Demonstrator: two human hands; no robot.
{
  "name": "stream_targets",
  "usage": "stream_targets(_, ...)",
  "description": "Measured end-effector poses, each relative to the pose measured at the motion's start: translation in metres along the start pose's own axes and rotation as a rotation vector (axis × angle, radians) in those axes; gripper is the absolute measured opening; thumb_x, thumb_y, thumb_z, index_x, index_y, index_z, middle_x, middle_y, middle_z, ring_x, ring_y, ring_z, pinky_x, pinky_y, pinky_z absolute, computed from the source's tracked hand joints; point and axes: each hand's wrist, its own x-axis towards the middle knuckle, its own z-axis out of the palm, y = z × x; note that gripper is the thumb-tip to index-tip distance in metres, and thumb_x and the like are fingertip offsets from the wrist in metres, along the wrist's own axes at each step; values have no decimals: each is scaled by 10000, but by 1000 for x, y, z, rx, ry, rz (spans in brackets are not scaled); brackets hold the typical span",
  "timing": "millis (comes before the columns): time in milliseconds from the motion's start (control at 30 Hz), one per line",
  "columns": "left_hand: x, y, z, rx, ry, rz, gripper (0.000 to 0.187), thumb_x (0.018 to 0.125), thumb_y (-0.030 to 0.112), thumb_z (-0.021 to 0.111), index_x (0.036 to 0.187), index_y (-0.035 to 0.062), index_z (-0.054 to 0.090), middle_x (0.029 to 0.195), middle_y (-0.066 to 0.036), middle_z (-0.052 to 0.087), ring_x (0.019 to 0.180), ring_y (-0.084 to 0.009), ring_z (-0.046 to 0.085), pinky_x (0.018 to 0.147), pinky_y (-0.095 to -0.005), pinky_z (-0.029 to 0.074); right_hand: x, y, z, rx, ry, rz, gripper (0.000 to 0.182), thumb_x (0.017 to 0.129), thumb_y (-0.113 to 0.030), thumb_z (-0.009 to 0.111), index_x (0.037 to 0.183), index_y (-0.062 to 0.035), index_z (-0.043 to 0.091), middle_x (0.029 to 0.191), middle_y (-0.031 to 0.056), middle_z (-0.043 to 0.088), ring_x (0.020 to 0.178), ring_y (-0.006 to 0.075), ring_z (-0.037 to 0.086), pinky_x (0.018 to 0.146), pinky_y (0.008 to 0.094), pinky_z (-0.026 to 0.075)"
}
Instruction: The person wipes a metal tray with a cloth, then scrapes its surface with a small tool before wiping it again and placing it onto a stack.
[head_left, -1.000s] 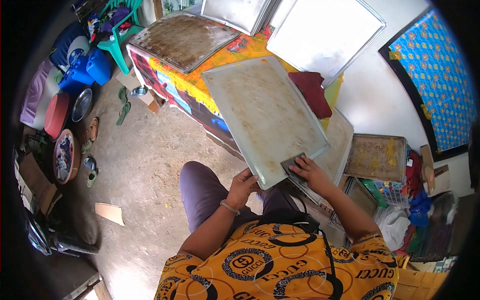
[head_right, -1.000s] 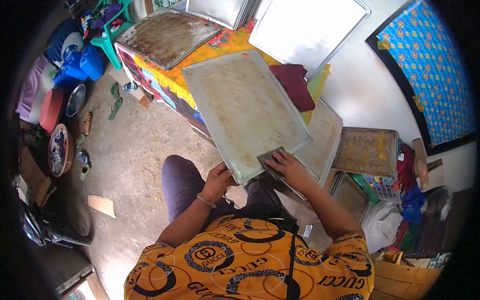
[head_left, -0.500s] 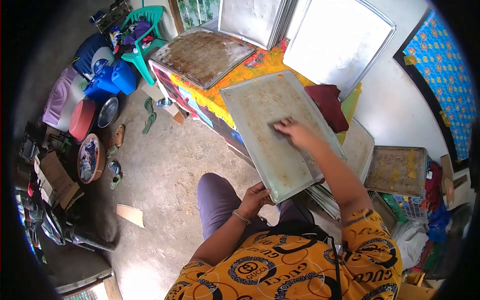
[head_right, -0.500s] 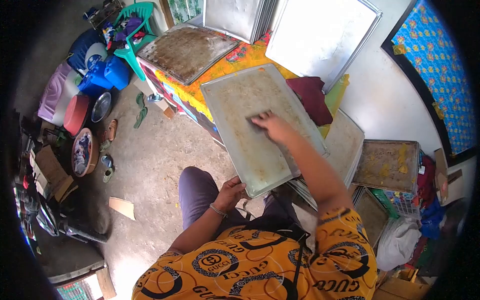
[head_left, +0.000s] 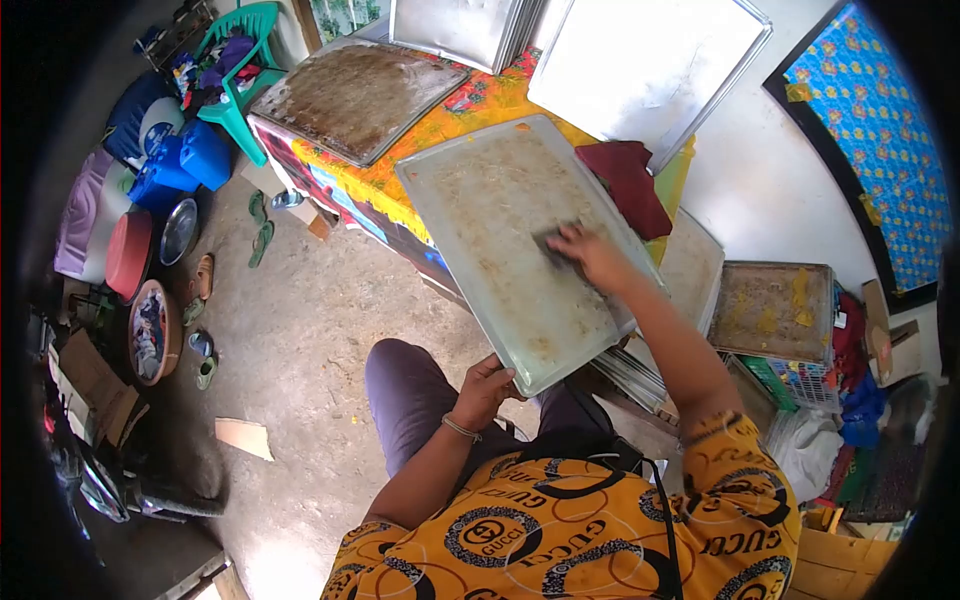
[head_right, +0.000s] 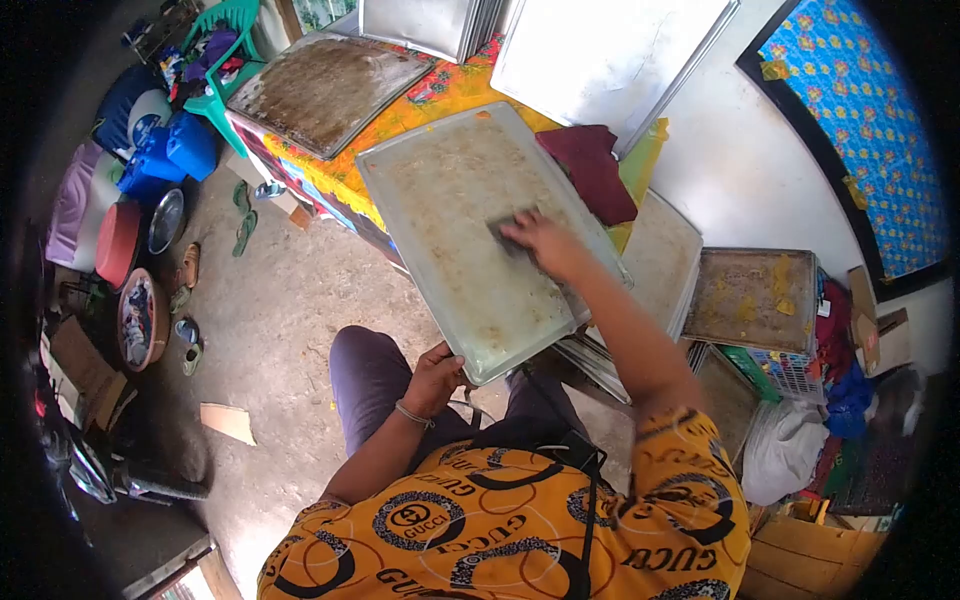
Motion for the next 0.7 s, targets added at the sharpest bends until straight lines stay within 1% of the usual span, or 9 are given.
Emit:
stream_targets(100,0,-2,0,-33,8,13,254,882,80,550,1119,-12,571,918,-94,653,750,-183,651,657,-310,559,92,28,0,85,61,-1,648,774,81,412,1327,-251,485,1408,138,401,1292,322,379,1055,405,341)
stream_targets(200,-2,1,3,-52,43,-1,253,873,75,564,1109,-15,566,913,-101,655,743,-188,655,652,-309,563,100,13,-15,96,-75,94,641,775,79,419,1321,-248,495,1397,155,411,1289,332,381,1055,406,340)
stream_targets(233,-2,0,3,-67,35,-5,250,872,74,566,1106,-14,566,913,-102,655,744,-190,656,655,-311,564,87,7,-15,66,-62,59,633,777,72,428,1319,-247,496,1395,155,413,1289,333,381,1056,406,339)
stream_targets(367,-1,-6,-8,-113,0,-38,248,883,78,535,1112,-14,558,928,-109,656,770,-201,658,685,-346,565,-44,-31,4,34,-47,-74,595,773,32,477,1307,-229,506,1398,152,411,1292,354,372,1066,409,330)
stream_targets(433,-3,-2,1,-94,20,-46,263,883,74,520,1129,-12,550,977,-116,653,805,-206,657,693,-355,563,-111,-58,-6,34,-145,-86,600,755,25,488,1303,-218,506,1393,145,416,1295,374,361,1076,409,319)
stream_targets(500,-1,-3,2,-92,9,-14,273,878,67,517,1138,-12,546,1000,-119,650,820,-208,656,694,-353,561,-164,-75,-7,64,-176,-20,614,742,35,479,1308,-203,499,1385,149,421,1295,378,358,1080,412,311)
stream_targets(633,1,-4,2,-49,3,23,282,870,50,503,1137,-22,553,1012,-123,648,837,-219,654,679,-352,559,-175,-58,-11,29,-140,157,619,739,46,465,1310,-191,499,1389,164,421,1323,347,333,1098,406,284)
stream_targets(667,2,-5,0,-43,7,27,276,869,45,498,1129,-24,559,1012,-123,648,835,-220,654,669,-353,560,-166,-42,-8,21,-75,171,619,737,19,500,1321,-187,481,1380,180,424,1298,358,370,1082,409,306)
stream_targets(700,2,-7,0,-45,-6,31,279,867,54,514,1134,-17,557,1011,-117,651,834,-214,658,676,-352,563,-154,-34,-8,2,-28,230,608,748,16,491,1325,-175,474,1379,186,419,1286,370,379,1070,412,321)
